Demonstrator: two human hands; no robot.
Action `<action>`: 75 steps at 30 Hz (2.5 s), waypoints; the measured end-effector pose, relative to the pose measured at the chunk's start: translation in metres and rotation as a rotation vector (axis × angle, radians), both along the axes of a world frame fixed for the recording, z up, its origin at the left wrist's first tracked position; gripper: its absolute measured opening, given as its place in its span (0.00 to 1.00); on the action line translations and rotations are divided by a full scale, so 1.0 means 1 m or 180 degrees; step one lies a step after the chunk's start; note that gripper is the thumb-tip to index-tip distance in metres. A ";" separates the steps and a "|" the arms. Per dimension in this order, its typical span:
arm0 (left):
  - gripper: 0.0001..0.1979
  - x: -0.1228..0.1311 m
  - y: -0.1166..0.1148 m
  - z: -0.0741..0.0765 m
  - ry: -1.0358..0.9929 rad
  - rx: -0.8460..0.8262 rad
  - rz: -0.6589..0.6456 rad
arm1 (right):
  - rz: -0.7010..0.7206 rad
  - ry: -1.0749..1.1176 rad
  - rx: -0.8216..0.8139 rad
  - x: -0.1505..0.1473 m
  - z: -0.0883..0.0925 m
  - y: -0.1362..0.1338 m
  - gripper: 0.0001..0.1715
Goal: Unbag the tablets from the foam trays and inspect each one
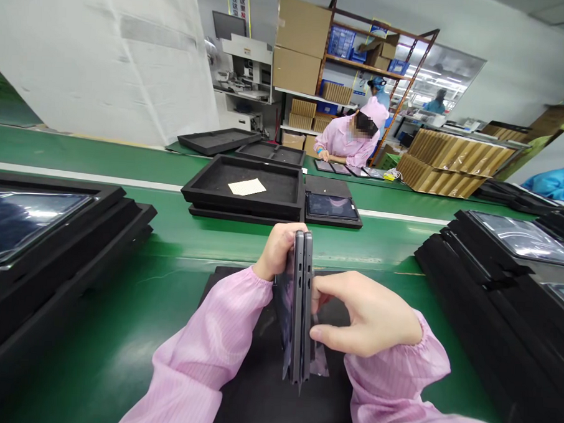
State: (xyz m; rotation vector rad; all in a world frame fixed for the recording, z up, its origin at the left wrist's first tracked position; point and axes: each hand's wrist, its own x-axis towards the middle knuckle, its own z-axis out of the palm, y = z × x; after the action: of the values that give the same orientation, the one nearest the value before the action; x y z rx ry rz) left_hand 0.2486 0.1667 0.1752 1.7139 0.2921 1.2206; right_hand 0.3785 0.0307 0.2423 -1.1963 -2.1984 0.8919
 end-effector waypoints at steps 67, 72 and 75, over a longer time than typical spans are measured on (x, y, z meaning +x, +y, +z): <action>0.37 -0.009 -0.012 0.005 0.0286 0.0636 -0.0403 | 0.0148 0.0071 0.0256 -0.006 0.001 -0.006 0.16; 0.37 -0.008 -0.013 0.005 0.0281 0.0628 -0.0403 | -0.0093 0.0109 0.0332 -0.010 -0.001 -0.008 0.17; 0.37 -0.007 -0.014 0.005 0.0315 0.0620 -0.0376 | -0.0246 0.0064 0.0396 -0.012 -0.001 -0.011 0.17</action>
State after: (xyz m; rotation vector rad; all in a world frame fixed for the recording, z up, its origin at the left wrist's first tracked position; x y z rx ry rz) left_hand 0.2418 0.1524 0.1801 1.9347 0.1316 1.1090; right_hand 0.3661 0.0199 0.2408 -1.1988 -2.1428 0.7217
